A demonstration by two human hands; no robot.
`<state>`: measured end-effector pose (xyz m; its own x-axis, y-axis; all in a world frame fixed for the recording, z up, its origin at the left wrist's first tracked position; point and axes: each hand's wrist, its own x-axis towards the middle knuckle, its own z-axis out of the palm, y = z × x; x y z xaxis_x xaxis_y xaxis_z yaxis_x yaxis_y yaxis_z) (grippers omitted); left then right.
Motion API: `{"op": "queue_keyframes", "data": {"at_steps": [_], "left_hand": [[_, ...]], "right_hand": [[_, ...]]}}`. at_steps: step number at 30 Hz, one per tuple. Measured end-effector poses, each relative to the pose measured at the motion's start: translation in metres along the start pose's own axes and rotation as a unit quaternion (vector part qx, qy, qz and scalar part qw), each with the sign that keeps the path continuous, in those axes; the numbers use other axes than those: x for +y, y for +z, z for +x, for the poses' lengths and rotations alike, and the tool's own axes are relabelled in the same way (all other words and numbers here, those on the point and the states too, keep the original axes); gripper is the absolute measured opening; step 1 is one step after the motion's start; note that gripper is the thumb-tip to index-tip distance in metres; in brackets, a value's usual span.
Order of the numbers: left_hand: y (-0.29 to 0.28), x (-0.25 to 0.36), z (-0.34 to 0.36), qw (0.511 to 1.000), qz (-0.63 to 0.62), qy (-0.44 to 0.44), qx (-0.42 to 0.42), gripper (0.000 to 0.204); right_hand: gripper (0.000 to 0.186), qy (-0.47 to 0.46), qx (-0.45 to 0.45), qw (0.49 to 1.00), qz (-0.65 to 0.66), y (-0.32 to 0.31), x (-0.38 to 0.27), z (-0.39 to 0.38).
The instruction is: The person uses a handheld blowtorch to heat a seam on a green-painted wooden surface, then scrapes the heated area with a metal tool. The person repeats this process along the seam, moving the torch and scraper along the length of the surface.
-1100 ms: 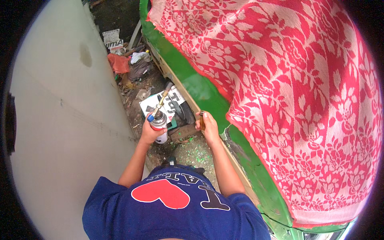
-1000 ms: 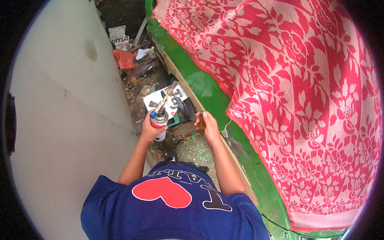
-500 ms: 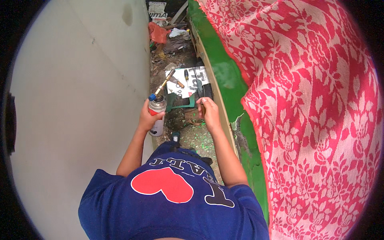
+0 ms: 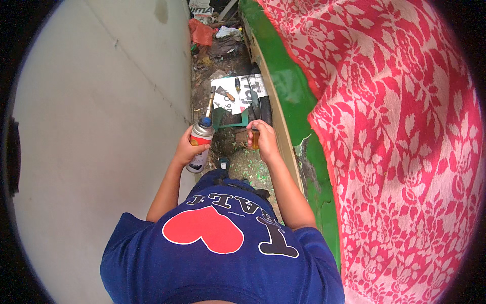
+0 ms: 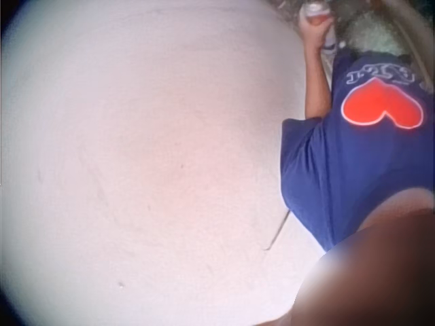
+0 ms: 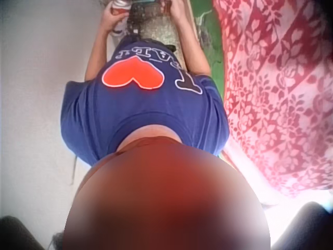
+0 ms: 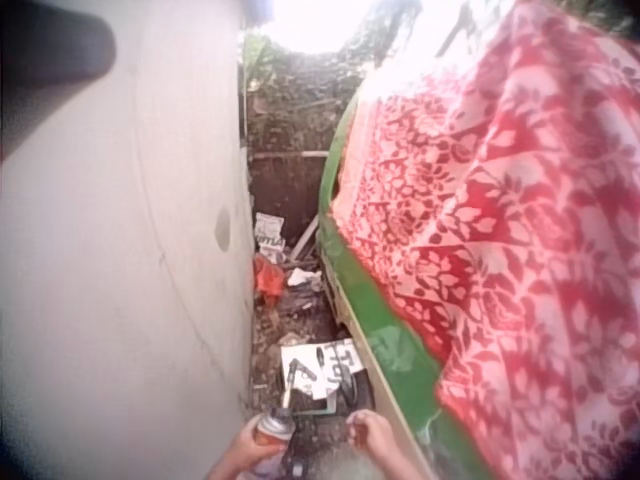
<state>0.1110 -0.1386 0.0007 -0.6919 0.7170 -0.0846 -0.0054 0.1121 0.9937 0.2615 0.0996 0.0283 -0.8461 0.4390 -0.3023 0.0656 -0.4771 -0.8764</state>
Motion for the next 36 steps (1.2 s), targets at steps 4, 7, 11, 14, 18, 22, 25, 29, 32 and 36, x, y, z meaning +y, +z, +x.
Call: {"op": "queue_keyframes", "data": {"at_steps": [4, 7, 11, 14, 18, 22, 25, 29, 32, 36], "left_hand": [[-0.006, 0.003, 0.001, 0.984, 0.169, 0.052, 0.035, 0.074], [-0.005, 0.015, -0.001, 0.976, 0.205, 0.047, 0.061, 0.075], [-0.002, 0.025, -0.006, 0.98, 0.186, 0.011, 0.072, 0.078], [0.002, 0.03, -0.007, 0.974, 0.216, 0.016, 0.067, 0.079], [0.004, 0.026, -0.004, 0.956, 0.283, 0.023, 0.067, 0.08], [0.01, 0.036, -0.003, 0.942, 0.33, 0.028, 0.055, 0.08], [0.018, 0.037, -0.004, 0.926, 0.365, 0.065, 0.077, 0.079], [0.023, 0.039, -0.006, 0.93, 0.357, 0.034, 0.077, 0.077], [0.022, 0.038, -0.007, 0.926, 0.367, 0.027, 0.08, 0.076], [0.022, 0.04, -0.008, 0.925, 0.368, 0.019, 0.096, 0.077]], "right_hand": [[0.026, 0.005, -0.021, 0.997, -0.074, 0.014, -0.004, 0.003], [0.025, 0.018, -0.042, 0.994, -0.095, 0.024, -0.007, 0.007], [0.023, 0.016, -0.056, 0.993, -0.104, 0.03, -0.004, 0.011], [0.023, 0.007, -0.008, 0.992, -0.124, 0.032, 0.002, 0.014], [0.027, 0.005, -0.028, 0.995, -0.092, 0.034, 0.003, 0.016], [0.031, 0.043, -0.046, 0.989, -0.134, 0.033, 0.001, 0.015], [0.032, 0.053, -0.061, 0.981, -0.176, 0.034, 0.002, 0.017], [0.031, 0.086, -0.092, 0.977, -0.17, 0.036, -0.006, 0.018], [0.029, 0.126, -0.131, 0.97, -0.162, 0.032, -0.004, 0.025], [0.029, 0.102, -0.127, 0.968, -0.193, 0.033, 0.003, 0.029]]}}
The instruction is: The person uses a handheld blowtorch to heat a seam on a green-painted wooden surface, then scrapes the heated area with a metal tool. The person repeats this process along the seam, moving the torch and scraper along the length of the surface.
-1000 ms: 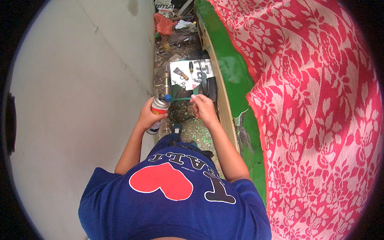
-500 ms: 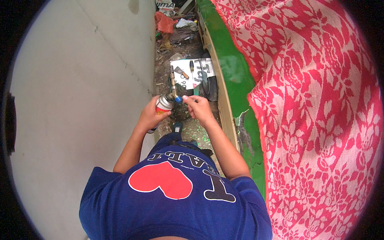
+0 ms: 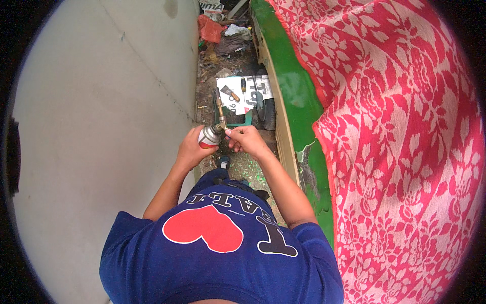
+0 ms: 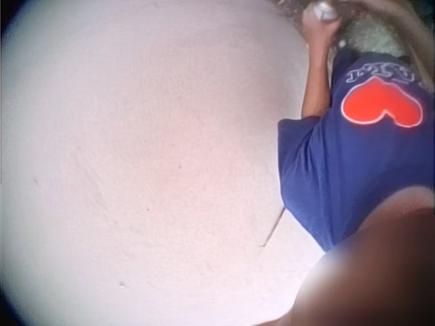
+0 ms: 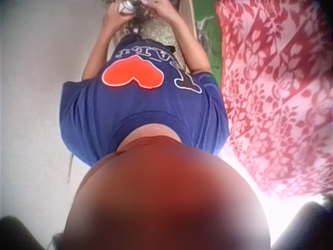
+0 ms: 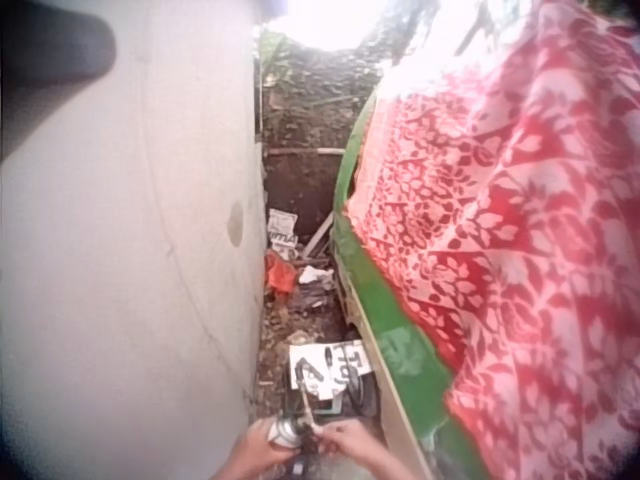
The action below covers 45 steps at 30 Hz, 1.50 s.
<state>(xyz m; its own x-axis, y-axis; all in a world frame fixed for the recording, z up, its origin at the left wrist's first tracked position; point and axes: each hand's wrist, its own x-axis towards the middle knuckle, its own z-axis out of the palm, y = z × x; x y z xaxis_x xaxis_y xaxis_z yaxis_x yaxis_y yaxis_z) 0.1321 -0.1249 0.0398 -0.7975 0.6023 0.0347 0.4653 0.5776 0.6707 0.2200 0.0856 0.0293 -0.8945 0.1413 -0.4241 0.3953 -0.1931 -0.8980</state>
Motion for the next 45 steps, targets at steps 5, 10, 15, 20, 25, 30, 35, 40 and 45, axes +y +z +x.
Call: {"op": "queue_keyframes", "data": {"at_steps": [5, 10, 15, 20, 25, 30, 35, 40, 45], "left_hand": [[0.002, -0.004, 0.001, 1.0, 0.007, 0.005, 0.019, 0.078], [0.001, -0.007, 0.002, 1.0, 0.01, 0.009, 0.018, 0.077], [-0.004, -0.007, 0.003, 0.999, -0.001, 0.049, 0.009, 0.077], [0.001, -0.012, 0.005, 0.998, -0.028, 0.052, 0.007, 0.077], [-0.003, -0.009, 0.003, 0.999, -0.025, 0.028, -0.004, 0.076], [0.0, -0.007, 0.001, 1.0, -0.016, 0.016, -0.005, 0.078], [-0.001, -0.006, -0.001, 1.0, -0.018, 0.021, -0.012, 0.079], [-0.004, -0.01, 0.002, 0.997, -0.038, 0.058, -0.026, 0.077], [-0.005, -0.012, 0.005, 0.995, -0.045, 0.081, -0.045, 0.076]], "right_hand": [[0.032, -0.051, 0.035, 0.997, -0.035, 0.007, 0.006, 0.004], [0.029, -0.068, 0.066, 0.993, -0.073, 0.015, 0.007, 0.001], [0.032, 0.029, -0.118, 0.984, 0.132, -0.007, 0.006, 0.003], [0.033, 0.025, -0.134, 0.976, 0.172, -0.007, 0.014, 0.004], [0.03, 0.011, -0.061, 0.993, 0.103, 0.006, 0.014, -0.002], [0.03, -0.015, -0.009, 0.999, 0.041, 0.011, 0.015, -0.007], [0.031, -0.042, 0.018, 0.999, -0.028, 0.015, 0.016, -0.013], [0.031, 0.008, -0.112, 0.981, 0.16, 0.004, 0.016, -0.014], [0.031, 0.063, -0.192, 0.945, 0.257, 0.001, 0.015, -0.018]]}}
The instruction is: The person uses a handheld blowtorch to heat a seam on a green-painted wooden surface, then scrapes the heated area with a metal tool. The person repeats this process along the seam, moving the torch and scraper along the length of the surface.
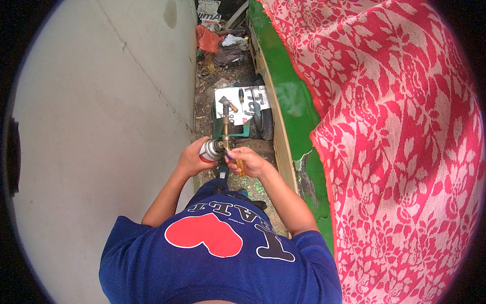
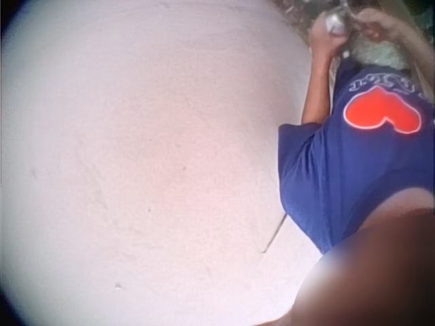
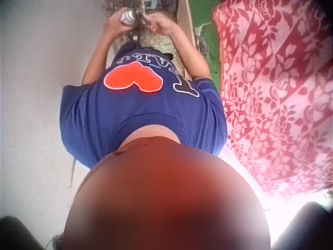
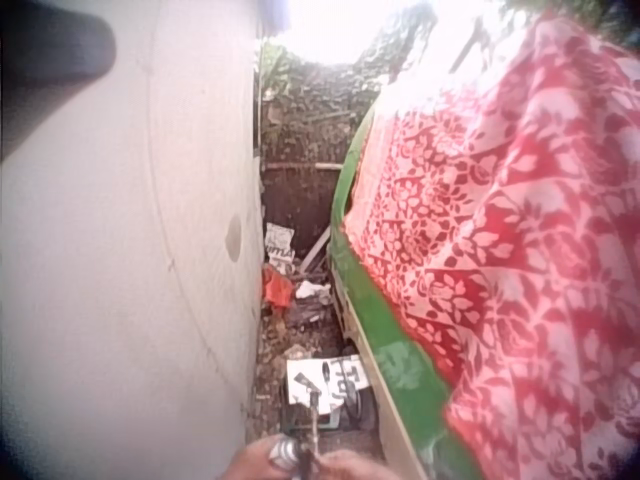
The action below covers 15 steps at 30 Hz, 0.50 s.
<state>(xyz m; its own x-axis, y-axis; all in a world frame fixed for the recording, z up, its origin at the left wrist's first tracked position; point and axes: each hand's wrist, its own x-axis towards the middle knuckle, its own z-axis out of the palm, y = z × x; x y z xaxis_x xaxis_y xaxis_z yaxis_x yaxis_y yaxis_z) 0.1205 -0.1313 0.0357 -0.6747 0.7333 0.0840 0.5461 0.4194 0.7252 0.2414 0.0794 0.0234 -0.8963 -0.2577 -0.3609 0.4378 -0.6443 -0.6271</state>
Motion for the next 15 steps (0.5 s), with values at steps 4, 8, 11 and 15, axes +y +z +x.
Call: {"op": "queue_keyframes", "data": {"at_steps": [4, 8, 11, 15], "left_hand": [[0.002, -0.006, 0.004, 0.999, 0.027, 0.01, 0.021, 0.076], [-0.002, 0.0, 0.006, 0.998, 0.055, 0.003, 0.006, 0.075], [0.001, -0.006, 0.007, 0.998, 0.064, 0.007, 0.019, 0.073], [0.006, -0.004, 0.006, 0.997, 0.061, 0.014, 0.042, 0.071]], "right_hand": [[0.03, -0.029, 0.063, 0.993, -0.093, 0.002, 0.001, 0.003], [0.029, -0.064, 0.177, 0.95, -0.247, 0.008, 0.009, 0.004], [0.031, -0.067, 0.212, 0.928, -0.3, 0.012, 0.005, 0.007], [0.032, -0.078, 0.239, 0.905, -0.343, 0.016, 0.003, 0.006]]}}
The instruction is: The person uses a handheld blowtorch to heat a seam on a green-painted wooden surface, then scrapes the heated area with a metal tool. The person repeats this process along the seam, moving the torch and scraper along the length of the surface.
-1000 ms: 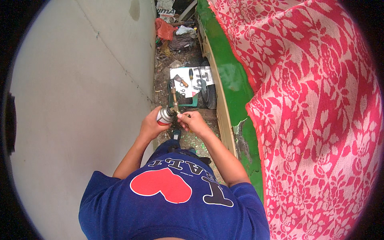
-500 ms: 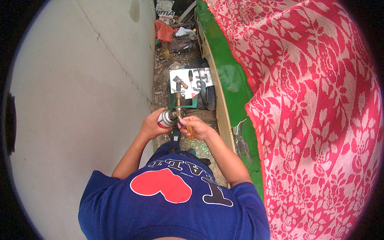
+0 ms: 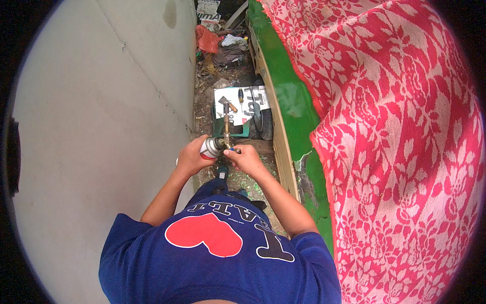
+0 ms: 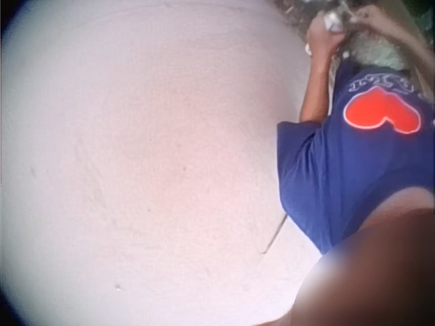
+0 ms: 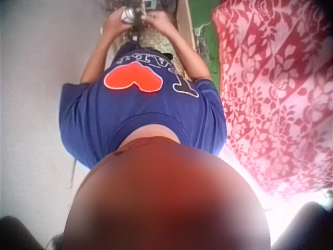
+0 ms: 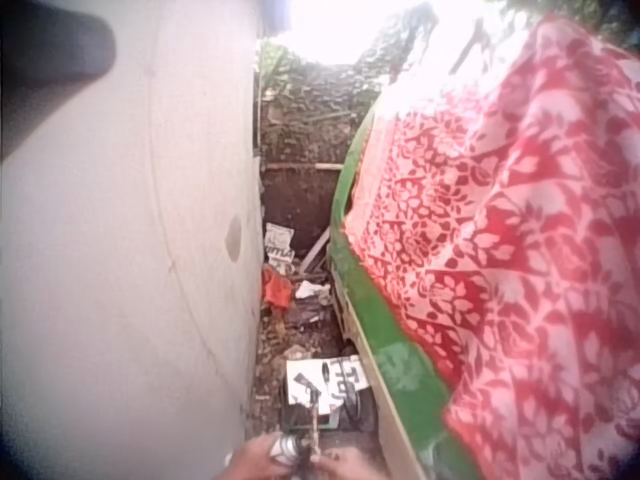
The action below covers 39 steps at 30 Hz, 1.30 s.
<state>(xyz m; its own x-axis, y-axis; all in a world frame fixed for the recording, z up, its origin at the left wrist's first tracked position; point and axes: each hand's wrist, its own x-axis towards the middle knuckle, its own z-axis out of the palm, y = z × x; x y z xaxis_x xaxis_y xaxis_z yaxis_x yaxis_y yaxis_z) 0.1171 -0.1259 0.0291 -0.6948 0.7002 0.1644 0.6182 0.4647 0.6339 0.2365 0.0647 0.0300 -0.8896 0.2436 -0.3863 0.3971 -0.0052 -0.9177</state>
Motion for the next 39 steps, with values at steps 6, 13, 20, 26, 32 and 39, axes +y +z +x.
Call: {"op": "queue_keyframes", "data": {"at_steps": [6, 13, 20, 26, 32, 39], "left_hand": [[0.003, 0.003, 0.004, 1.0, 0.007, -0.01, -0.004, 0.07], [0.007, 0.002, 0.003, 1.0, -0.003, -0.018, -0.004, 0.071], [0.005, 0.002, 0.001, 0.999, -0.002, -0.045, -0.007, 0.072], [0.008, -0.002, -0.006, 0.999, 0.0, -0.048, 0.012, 0.072], [0.006, 0.002, -0.007, 0.998, 0.012, -0.054, 0.016, 0.07], [0.009, 0.007, -0.005, 0.998, 0.011, -0.052, 0.012, 0.07]], "right_hand": [[0.037, -0.113, 0.132, 0.956, -0.235, 0.003, -0.001, -0.005], [0.041, -0.11, 0.154, 0.94, -0.285, 0.004, -0.007, -0.009], [0.033, 0.009, -0.017, 0.999, 0.038, -0.015, 0.013, 0.012], [0.027, -0.055, 0.101, 0.989, -0.096, 0.003, 0.003, 0.006], [0.032, -0.074, 0.155, 0.963, -0.21, 0.005, -0.001, 0.004], [0.036, -0.104, 0.203, 0.938, -0.26, 0.006, 0.003, 0.001]]}}
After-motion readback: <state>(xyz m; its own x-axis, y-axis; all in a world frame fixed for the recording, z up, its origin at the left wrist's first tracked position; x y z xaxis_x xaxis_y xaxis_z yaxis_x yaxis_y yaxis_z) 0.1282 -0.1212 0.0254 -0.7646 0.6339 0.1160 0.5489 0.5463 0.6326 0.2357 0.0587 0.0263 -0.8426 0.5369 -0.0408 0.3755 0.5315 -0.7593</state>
